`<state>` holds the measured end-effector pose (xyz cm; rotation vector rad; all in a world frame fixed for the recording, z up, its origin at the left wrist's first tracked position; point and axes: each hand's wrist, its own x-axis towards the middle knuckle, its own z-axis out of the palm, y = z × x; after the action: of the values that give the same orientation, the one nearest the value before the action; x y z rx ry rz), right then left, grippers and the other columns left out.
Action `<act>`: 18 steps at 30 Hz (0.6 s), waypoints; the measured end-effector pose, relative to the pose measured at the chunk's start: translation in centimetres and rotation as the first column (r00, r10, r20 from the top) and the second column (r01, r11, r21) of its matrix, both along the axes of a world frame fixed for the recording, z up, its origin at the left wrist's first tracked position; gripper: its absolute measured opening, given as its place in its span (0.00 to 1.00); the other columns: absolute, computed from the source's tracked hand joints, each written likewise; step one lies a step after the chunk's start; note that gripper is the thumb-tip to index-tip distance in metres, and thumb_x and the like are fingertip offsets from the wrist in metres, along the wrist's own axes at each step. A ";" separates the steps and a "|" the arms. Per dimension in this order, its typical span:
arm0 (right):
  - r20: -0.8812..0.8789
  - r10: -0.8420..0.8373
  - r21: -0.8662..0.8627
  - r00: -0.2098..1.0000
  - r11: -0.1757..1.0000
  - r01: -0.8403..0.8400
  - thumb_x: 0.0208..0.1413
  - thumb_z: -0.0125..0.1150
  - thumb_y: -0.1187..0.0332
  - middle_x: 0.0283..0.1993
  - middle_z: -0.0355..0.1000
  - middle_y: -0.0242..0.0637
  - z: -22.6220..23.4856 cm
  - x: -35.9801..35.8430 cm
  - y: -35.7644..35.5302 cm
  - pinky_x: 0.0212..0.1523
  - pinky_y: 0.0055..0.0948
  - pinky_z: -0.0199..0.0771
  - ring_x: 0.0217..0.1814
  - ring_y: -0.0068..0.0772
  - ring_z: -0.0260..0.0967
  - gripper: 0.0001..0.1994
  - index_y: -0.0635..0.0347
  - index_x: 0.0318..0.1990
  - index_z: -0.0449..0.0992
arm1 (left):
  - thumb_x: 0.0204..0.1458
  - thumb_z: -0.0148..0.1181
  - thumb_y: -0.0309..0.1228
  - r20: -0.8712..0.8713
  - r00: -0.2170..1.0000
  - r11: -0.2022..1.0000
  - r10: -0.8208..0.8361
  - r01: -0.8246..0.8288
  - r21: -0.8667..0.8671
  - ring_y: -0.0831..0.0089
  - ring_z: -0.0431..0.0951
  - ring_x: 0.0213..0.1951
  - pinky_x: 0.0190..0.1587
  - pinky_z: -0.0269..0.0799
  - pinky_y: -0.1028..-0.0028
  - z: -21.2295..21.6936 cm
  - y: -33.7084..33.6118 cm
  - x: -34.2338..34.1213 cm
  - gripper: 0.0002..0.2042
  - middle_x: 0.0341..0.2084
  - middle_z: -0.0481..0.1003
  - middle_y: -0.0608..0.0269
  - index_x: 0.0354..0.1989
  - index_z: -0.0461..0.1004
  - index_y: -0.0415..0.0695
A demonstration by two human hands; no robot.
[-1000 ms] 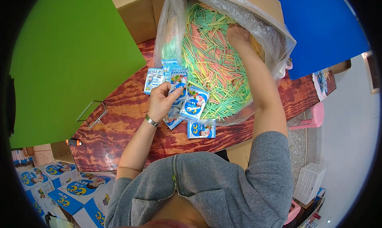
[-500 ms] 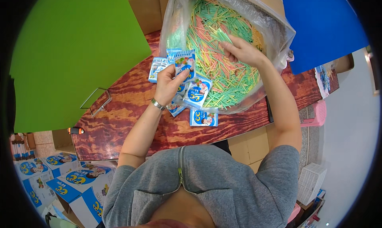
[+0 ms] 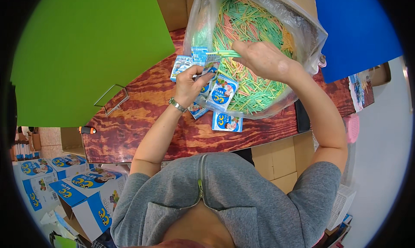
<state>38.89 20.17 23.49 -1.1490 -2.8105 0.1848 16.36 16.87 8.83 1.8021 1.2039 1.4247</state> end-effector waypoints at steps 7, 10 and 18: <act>0.193 0.042 0.000 0.980 0.999 -0.043 0.58 0.57 0.67 0.28 0.71 0.49 1.0 -0.1 0.3 0.30 0.49 0.69 0.32 0.55 0.72 0.11 0.61 0.39 0.61 | 0.46 0.71 0.30 0.044 0.997 0.995 -0.071 0.074 -0.073 0.86 0.69 0.21 0.23 0.64 0.80 0.4 -0.4 -0.7 0.09 0.18 0.74 0.70 0.28 0.76 0.40; 0.262 0.044 -0.034 0.964 0.999 -0.036 0.59 0.57 0.66 0.24 0.72 0.47 2.0 -0.8 -0.1 0.29 0.47 0.69 0.31 0.53 0.73 0.10 0.61 0.37 0.63 | 0.46 0.72 0.29 0.027 0.998 0.998 -0.054 0.055 -0.028 0.85 0.70 0.20 0.22 0.64 0.80 0.3 -0.4 -0.9 0.10 0.18 0.74 0.69 0.27 0.76 0.40; 0.400 0.108 -0.148 0.910 0.988 -0.053 0.59 0.57 0.65 0.26 0.74 0.48 4.4 -2.1 0.2 0.33 0.48 0.70 0.33 0.52 0.75 0.10 0.64 0.39 0.69 | 0.40 0.72 0.25 -0.140 0.985 0.956 0.097 -0.054 0.287 0.69 0.73 0.21 0.23 0.67 0.72 1.4 -0.6 -0.9 0.10 0.20 0.73 0.61 0.27 0.75 0.40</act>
<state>36.75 20.33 27.89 -1.2226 -3.2598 0.1578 15.50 16.28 10.26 2.1128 1.2046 1.5934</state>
